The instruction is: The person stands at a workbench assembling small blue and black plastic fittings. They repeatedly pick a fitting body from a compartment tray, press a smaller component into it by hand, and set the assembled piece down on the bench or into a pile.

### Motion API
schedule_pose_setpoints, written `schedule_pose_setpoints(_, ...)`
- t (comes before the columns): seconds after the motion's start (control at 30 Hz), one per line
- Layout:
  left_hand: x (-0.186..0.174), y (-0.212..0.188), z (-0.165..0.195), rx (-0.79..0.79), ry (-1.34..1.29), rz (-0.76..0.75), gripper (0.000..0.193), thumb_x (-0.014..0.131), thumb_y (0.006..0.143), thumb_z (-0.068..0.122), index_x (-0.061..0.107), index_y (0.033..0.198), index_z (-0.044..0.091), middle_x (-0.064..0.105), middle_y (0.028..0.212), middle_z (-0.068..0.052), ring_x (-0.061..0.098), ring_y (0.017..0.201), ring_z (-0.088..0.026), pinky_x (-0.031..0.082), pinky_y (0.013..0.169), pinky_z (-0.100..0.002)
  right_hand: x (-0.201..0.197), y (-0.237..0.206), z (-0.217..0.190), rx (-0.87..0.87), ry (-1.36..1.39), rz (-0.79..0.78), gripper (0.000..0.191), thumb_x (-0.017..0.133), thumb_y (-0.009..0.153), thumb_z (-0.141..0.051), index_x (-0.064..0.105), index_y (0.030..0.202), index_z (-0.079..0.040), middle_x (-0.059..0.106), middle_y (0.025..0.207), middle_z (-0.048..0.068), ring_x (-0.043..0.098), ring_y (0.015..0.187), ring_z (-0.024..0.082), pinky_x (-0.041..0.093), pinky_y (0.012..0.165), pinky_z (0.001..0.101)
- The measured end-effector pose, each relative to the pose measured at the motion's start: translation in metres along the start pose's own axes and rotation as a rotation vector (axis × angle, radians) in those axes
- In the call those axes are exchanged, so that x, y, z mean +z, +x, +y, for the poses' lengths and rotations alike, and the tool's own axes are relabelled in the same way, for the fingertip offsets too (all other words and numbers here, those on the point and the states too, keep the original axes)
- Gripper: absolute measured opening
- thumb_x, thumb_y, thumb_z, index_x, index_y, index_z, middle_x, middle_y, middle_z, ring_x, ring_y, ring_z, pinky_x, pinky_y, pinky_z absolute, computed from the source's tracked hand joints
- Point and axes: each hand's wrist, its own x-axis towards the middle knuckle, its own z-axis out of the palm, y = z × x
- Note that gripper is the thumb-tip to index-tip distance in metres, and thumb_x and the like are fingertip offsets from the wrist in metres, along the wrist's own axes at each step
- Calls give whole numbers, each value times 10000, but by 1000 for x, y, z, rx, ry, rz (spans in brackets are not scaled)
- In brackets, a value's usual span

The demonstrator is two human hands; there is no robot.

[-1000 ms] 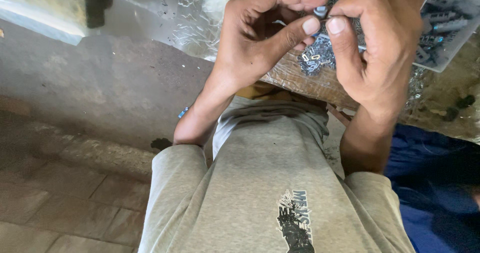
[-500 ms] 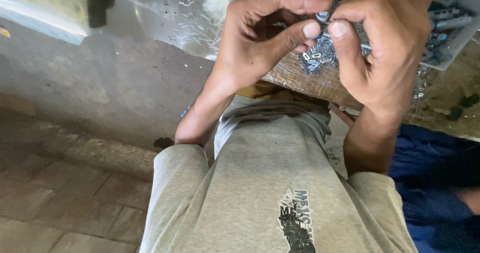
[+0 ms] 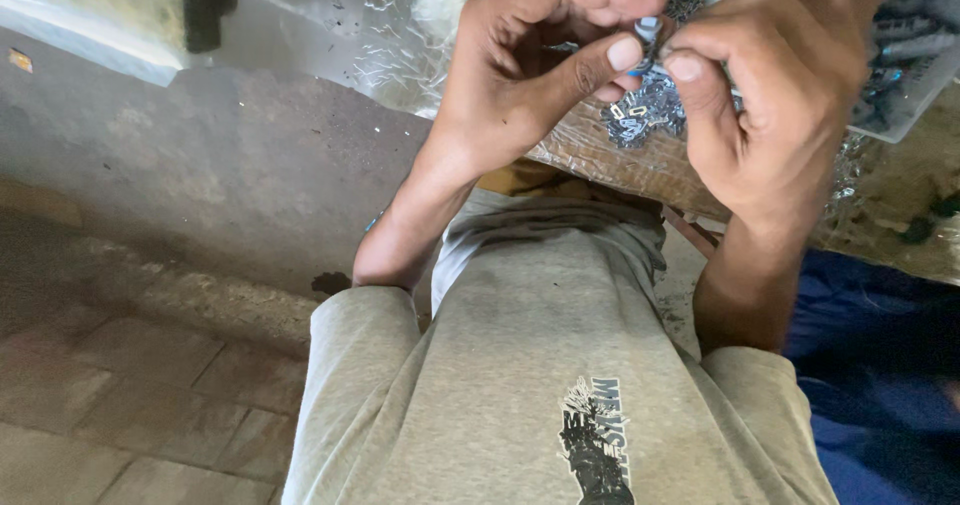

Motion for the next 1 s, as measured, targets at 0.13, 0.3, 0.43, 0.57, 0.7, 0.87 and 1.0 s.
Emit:
schedule_pose_setpoints(0.13,-2,3,0,2,20,-10,210,731,1115,-7,671,1315,12,757,1129,-69,728,946,-83,650,839,-224,-3,0,0,-55,17,-34,163,602,1128,-139,667,1061,-5,713,1051,85,587,1040,264,420,1002,401)
schedule_pose_setpoints(0.3,-3,4,2,19,54,-39,189,741,1116,-12,691,1297,11,753,1110,-68,727,926,-81,648,841,-217,-3,3,2,-78,-36,-31,141,624,1115,-133,682,1057,-20,712,1044,81,595,1063,252,380,1097,426)
schedule_pose_setpoints(0.43,-4,5,2,50,86,-64,161,745,1119,-18,705,1272,8,736,1113,-66,728,920,-84,647,823,-209,-6,1,3,-110,-81,-42,137,670,1074,-148,709,1042,-20,707,1005,75,612,1070,237,365,1081,429)
schedule_pose_setpoints(0.57,-6,6,3,69,120,-145,150,743,1120,-25,708,1260,15,733,1125,-70,727,935,-88,643,806,-202,-8,-6,11,-77,-51,-82,198,708,1051,-224,688,986,-39,677,974,70,596,994,206,390,983,373)
schedule_pose_setpoints(0.7,-4,4,4,-33,-31,-139,157,690,1146,-43,662,1288,15,740,1165,-102,747,994,-119,668,866,-246,1,-27,24,19,-7,156,340,821,969,-294,725,899,25,673,816,94,630,774,244,478,795,402)
schedule_pose_setpoints(0.87,-1,0,-5,-73,-91,-126,177,622,1111,-20,631,1274,48,729,1232,-138,781,1025,-172,706,834,-300,-24,-96,17,262,36,466,251,673,1033,-182,654,1046,68,704,937,237,596,675,206,470,620,304)
schedule_pose_setpoints(1.0,5,-9,-18,-32,-214,-120,151,668,1087,59,661,1238,63,739,1158,-162,788,944,-203,698,767,-324,-35,-152,-2,443,-41,594,241,620,1045,-148,581,1103,83,636,958,233,575,712,202,485,669,306)
